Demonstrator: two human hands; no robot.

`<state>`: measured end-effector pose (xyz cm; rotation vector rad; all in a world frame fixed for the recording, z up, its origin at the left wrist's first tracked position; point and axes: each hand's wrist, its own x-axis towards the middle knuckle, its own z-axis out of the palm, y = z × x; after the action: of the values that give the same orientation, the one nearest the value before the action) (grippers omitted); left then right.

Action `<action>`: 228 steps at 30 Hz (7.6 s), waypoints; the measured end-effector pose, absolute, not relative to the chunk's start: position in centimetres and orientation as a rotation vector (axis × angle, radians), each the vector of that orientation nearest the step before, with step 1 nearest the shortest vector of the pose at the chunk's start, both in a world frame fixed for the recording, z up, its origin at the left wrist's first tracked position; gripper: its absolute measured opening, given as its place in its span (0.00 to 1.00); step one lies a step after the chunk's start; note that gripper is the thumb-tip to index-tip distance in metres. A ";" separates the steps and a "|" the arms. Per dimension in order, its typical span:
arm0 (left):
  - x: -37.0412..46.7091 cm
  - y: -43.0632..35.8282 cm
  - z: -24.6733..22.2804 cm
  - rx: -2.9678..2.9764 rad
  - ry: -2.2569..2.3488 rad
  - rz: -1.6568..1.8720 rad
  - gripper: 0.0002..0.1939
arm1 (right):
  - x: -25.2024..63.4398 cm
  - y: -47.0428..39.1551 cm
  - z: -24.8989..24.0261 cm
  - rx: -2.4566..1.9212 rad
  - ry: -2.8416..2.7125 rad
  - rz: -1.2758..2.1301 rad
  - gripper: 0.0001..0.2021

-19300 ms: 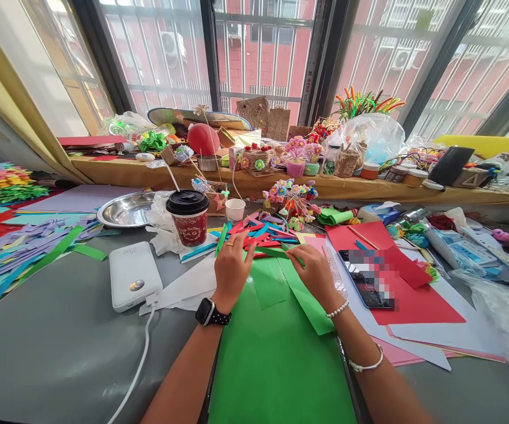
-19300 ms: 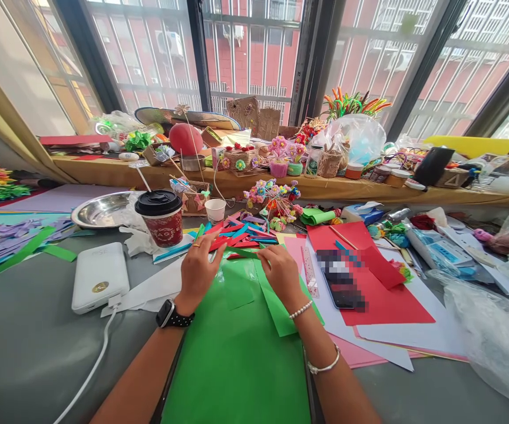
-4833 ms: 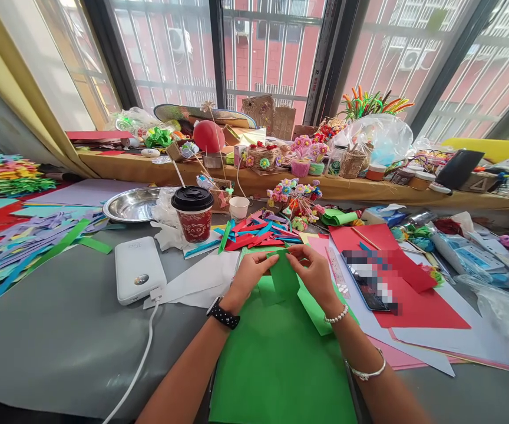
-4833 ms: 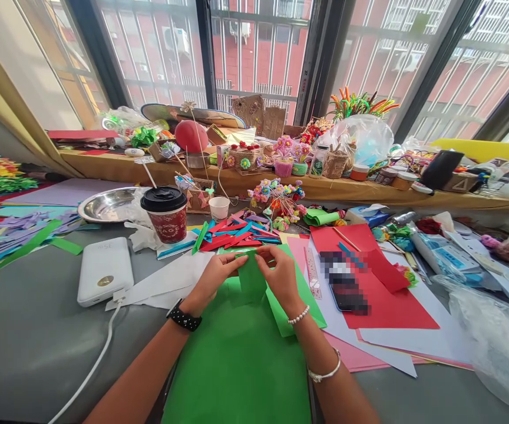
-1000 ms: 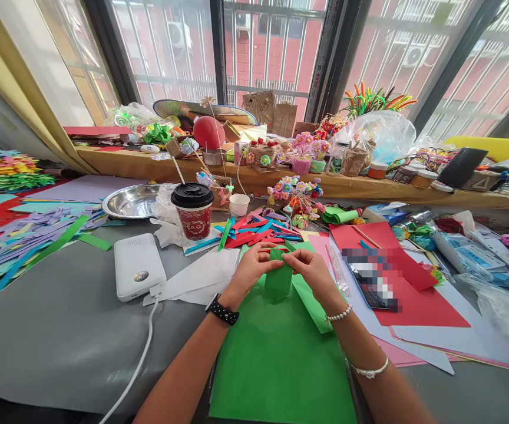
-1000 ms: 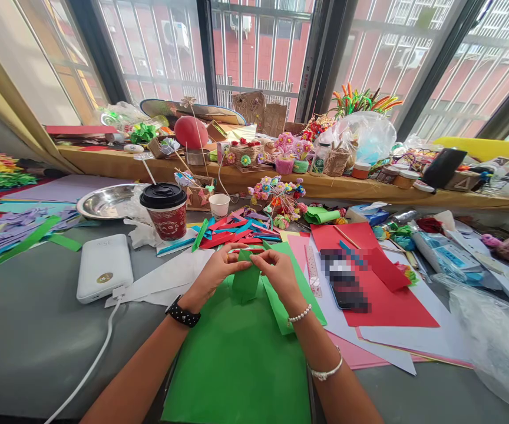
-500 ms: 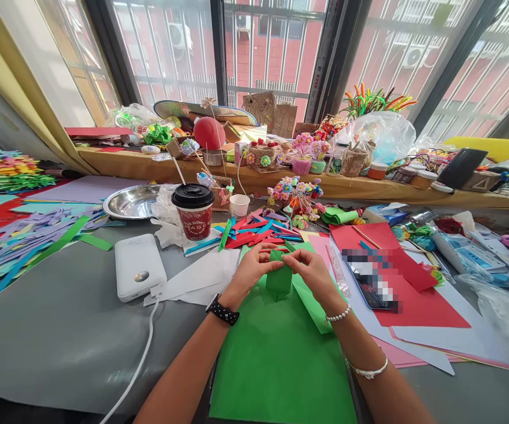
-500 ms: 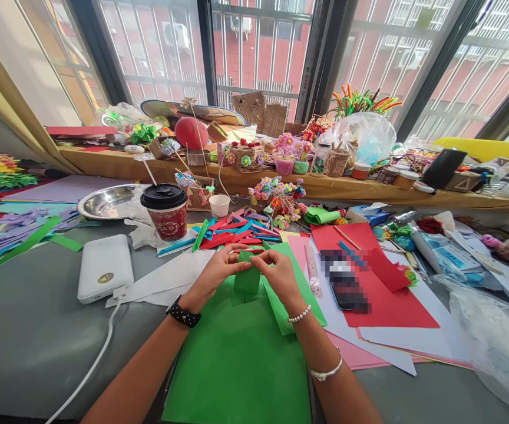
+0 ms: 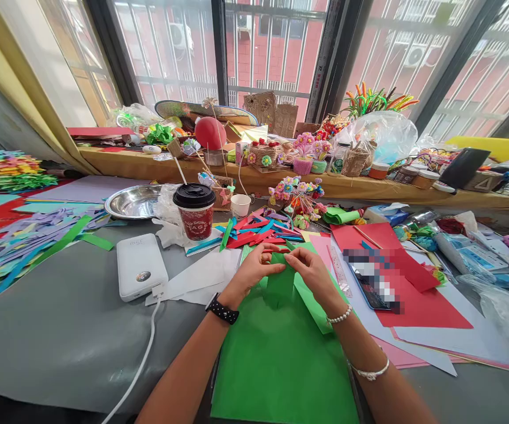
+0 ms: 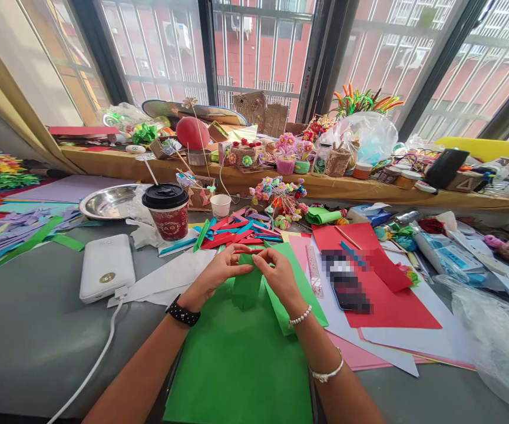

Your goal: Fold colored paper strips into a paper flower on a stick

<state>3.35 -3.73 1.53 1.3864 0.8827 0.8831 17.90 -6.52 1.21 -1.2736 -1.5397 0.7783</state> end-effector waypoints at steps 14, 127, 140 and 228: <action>3.3 -3.8 1.6 1.389 0.937 0.867 0.22 | 18.3 -6.3 1.2 -1.283 -1.694 0.721 0.08; 3.8 -3.7 1.3 1.217 0.873 1.033 0.35 | 18.8 -6.0 1.0 -1.277 -1.646 0.590 0.10; 3.5 -3.6 1.2 1.189 0.893 1.059 0.27 | 18.2 -6.0 1.1 -1.178 -1.397 0.885 0.12; 3.8 -3.9 1.3 1.105 0.901 1.125 0.25 | 18.2 -6.4 1.2 -1.174 -1.547 1.216 0.14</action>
<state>3.84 -3.85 1.33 1.1054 0.9014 1.1249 18.21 -6.36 1.19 -1.1741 -1.5470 1.2159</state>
